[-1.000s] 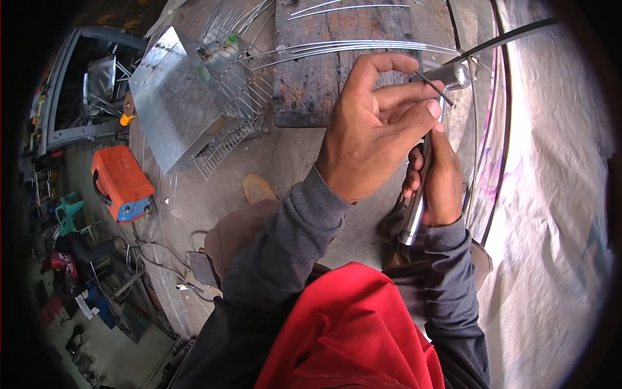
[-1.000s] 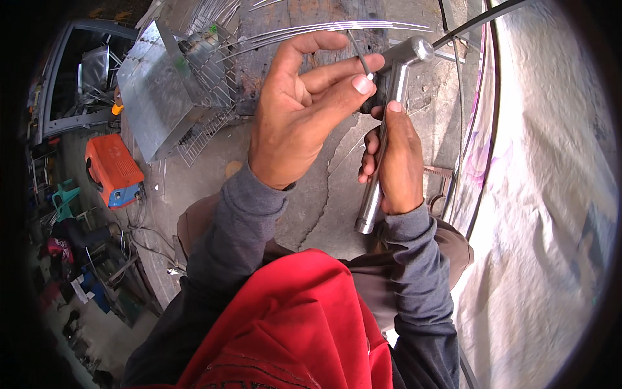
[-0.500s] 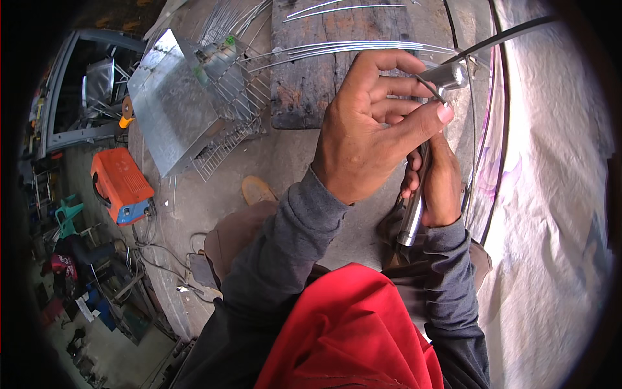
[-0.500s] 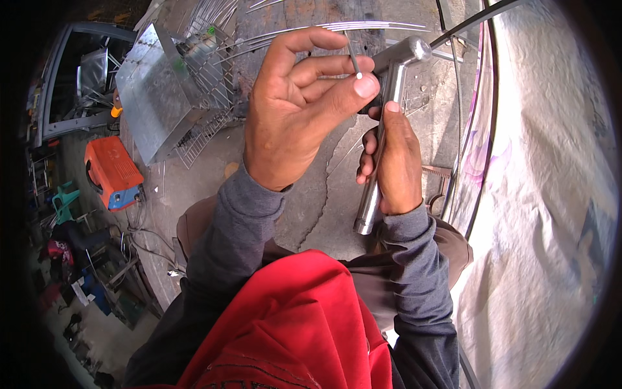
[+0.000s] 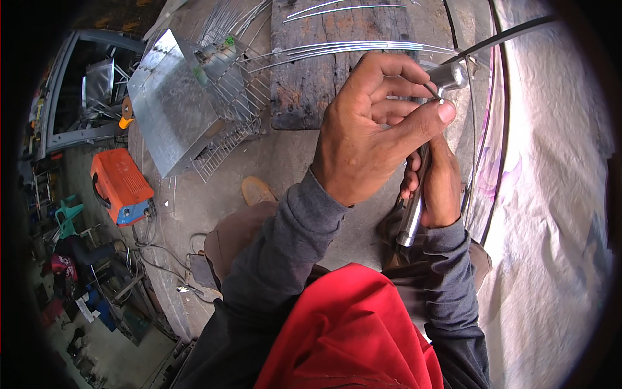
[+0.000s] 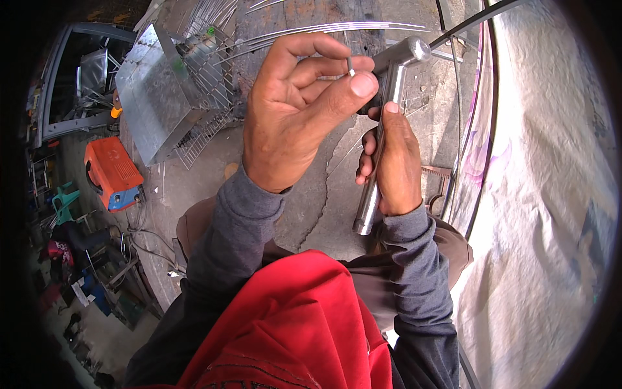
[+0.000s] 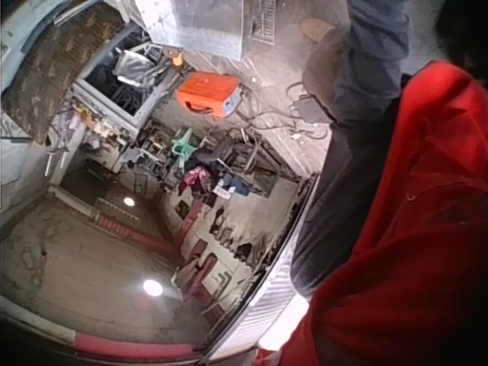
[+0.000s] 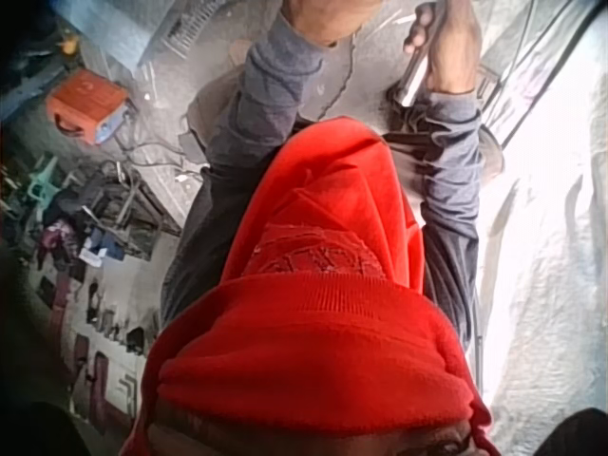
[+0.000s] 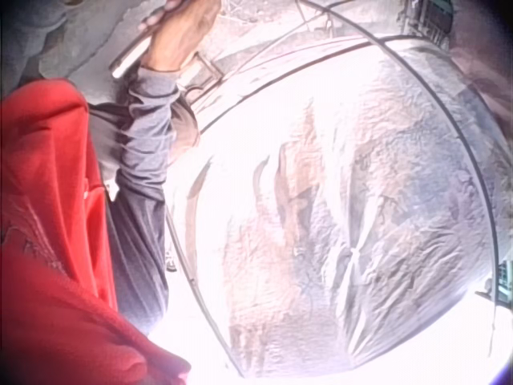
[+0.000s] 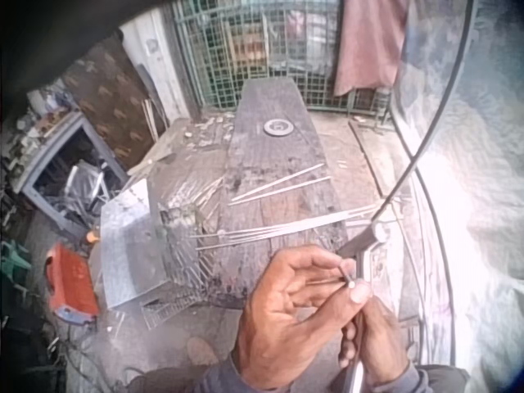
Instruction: Straighten or shape metal rods using a hammer on a wooden block workbench.
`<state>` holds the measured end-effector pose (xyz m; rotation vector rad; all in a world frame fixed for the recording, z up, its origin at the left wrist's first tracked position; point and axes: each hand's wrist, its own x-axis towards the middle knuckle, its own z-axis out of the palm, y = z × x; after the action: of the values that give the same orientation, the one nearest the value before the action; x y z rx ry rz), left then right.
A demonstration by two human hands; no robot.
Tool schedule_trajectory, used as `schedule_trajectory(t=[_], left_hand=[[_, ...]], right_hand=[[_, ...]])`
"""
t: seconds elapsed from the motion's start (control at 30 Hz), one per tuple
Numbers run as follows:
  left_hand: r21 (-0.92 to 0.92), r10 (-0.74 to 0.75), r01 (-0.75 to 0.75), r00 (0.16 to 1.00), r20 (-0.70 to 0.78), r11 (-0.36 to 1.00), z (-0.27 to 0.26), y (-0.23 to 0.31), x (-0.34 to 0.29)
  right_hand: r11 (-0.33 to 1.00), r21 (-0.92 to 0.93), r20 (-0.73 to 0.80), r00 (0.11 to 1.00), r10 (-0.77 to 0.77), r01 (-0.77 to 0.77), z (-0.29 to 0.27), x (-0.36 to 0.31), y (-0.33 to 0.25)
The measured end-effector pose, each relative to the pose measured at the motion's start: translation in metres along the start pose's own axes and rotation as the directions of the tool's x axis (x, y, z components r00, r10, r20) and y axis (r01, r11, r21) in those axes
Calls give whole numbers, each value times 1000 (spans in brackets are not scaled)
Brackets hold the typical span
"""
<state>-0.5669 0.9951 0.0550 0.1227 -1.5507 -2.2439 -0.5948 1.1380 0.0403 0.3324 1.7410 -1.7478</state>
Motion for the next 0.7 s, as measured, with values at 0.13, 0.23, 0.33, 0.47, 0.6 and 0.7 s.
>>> schedule_trajectory(t=[0.13,0.23,0.33,0.47,0.6,0.7], left_hand=[[25,-43,43,998,37,999,-1,7,0],[47,-54,52,997,55,998,-2,7,0],[27,-49,48,998,49,998,-1,6,-1],[34,-46,45,998,44,998,-1,6,0],[15,-68,67,997,43,998,-1,7,0],[28,-60,59,997,45,998,-1,7,0]], right_hand=[[1000,-6,-5,1000,6,-6,-1,0,1],[1000,-9,-9,1000,3,-3,1,-2,0],[1000,-10,-15,1000,0,0,1,-1,1],[1000,-5,-8,1000,1,-1,0,0,1],[1000,-3,-10,1000,5,-5,-1,0,2],[1000,-9,-13,1000,3,-3,0,0,2]])
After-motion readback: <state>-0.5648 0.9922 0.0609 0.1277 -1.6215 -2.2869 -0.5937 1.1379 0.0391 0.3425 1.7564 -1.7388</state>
